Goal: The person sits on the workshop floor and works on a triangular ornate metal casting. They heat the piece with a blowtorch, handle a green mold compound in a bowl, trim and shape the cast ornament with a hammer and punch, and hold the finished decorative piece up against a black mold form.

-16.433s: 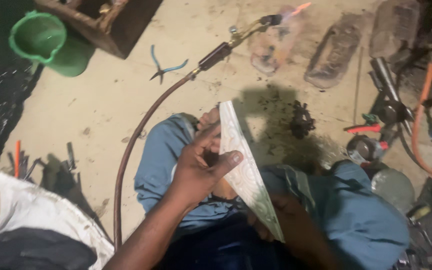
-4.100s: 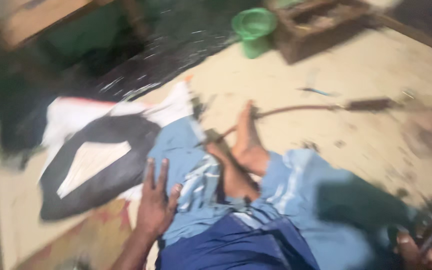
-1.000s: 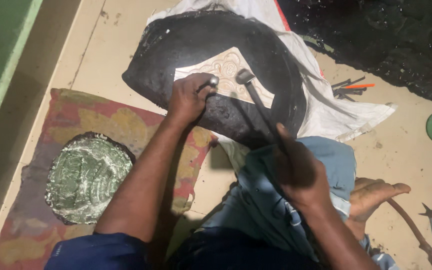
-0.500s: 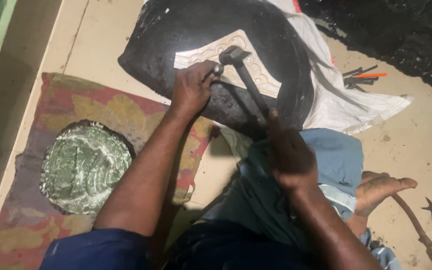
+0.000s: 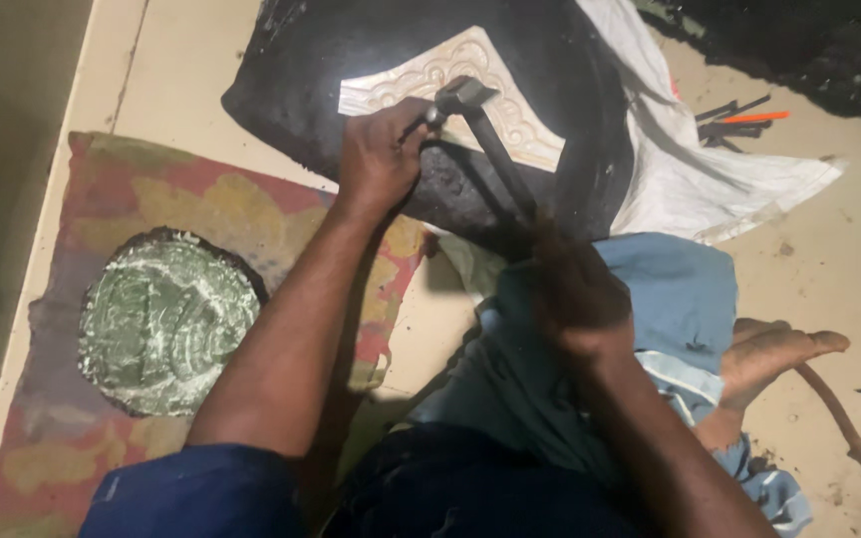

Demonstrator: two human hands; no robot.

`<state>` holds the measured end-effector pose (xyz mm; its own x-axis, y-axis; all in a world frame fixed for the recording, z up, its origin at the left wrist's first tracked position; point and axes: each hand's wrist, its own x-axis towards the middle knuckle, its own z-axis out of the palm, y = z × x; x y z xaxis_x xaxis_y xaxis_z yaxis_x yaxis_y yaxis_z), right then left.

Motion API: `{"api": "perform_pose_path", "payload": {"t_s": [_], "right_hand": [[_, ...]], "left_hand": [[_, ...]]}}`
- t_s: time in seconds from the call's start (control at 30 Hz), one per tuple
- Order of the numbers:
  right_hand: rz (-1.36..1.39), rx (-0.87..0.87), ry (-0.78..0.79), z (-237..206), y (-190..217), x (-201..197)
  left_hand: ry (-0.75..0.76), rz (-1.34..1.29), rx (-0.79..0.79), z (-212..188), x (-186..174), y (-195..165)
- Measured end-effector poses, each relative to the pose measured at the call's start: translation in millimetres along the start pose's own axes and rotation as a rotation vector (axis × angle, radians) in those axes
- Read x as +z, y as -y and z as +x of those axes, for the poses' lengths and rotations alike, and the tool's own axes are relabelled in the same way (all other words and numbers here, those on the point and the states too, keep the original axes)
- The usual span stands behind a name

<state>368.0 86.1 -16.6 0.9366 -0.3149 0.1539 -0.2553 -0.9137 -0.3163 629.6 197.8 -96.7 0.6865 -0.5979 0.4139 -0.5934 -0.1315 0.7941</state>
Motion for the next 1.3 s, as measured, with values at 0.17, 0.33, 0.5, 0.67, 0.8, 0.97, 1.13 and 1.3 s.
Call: {"api": "perform_pose_path", "payload": {"t_s": [0.17,0.33,0.5,0.67,0.8,0.97,1.13,1.3], "right_hand": [[0.011,0.066,-0.008,1,7,-5],[0.045,0.096,-0.004,2,14,-9],[0.018,0.014,-0.139,-2,17,-11],[-0.062,-0.022,-0.203,-6,10,-9],[-0.055,0.000,-0.111,-11,5,-5],[-0.078,0.110,0.049,-16,6,-3],[-0.073,0.095,-0.011,-18,5,-3],[-0.026,0.208,0.029,-20,3,-9]], "left_hand": [[0.044,-0.015,-0.021,1,2,-1],[0.053,-0.054,-0.067,0,4,-1],[0.051,0.052,0.003,0,5,-3],[0.076,0.077,-0.007,1,5,-6],[0.077,0.095,0.003,2,7,-8],[0.089,0.123,-0.001,2,10,-10],[0.097,0.094,-0.049,3,11,-14],[0.078,0.064,0.021,3,14,-13]]}}
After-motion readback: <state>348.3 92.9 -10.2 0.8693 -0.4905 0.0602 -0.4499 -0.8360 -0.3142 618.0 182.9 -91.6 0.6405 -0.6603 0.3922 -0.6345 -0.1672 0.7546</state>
